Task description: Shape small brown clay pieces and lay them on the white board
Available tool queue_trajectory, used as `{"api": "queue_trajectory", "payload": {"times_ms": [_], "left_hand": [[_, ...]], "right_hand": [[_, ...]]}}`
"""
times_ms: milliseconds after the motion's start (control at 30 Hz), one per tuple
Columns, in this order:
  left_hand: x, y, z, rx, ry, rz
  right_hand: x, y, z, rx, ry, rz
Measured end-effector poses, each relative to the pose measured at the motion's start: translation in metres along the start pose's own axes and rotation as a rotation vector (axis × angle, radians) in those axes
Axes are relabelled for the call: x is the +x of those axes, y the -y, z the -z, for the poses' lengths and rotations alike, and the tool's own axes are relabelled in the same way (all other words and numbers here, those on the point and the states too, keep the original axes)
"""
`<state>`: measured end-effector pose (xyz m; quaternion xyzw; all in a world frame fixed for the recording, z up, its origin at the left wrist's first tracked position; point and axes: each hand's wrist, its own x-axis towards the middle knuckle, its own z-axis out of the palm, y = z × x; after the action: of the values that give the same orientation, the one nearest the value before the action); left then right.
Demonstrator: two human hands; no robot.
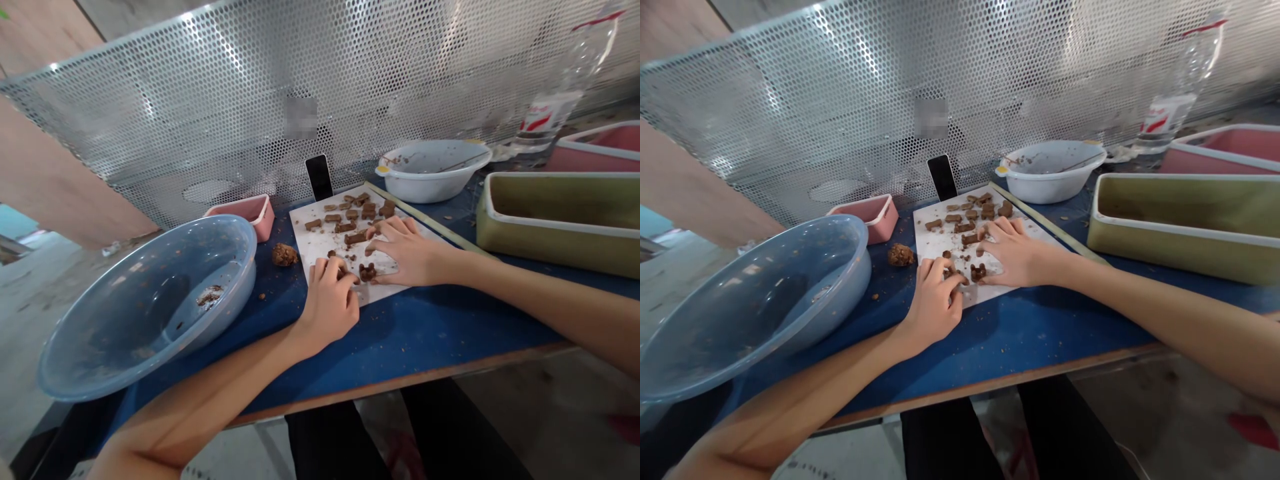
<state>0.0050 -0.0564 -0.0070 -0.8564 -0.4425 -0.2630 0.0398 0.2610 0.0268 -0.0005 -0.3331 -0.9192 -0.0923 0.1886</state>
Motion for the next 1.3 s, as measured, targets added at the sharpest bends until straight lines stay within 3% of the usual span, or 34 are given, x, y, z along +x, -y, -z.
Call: {"api": "queue_trajectory", "payload": {"times_ms": [333,833,1300], "left_hand": [[0.0010,0.0000,0.0004,-0.013,0.006,0.007],[0.0014,0.0005,0.0001,-0.019,0.022,0.027],[0.0029,0.0015,-0.0005,-0.010,0.047,0.066]], "right_hand": [[0.0034,0.0013,-0.0054,0.134,0.066,-0.053],[0.0011,-0.0034,-0.0100,0.053,-0.021,0.055],[0.0063,0.0053,-0.0062,0.247,0.097,-0.039]]}}
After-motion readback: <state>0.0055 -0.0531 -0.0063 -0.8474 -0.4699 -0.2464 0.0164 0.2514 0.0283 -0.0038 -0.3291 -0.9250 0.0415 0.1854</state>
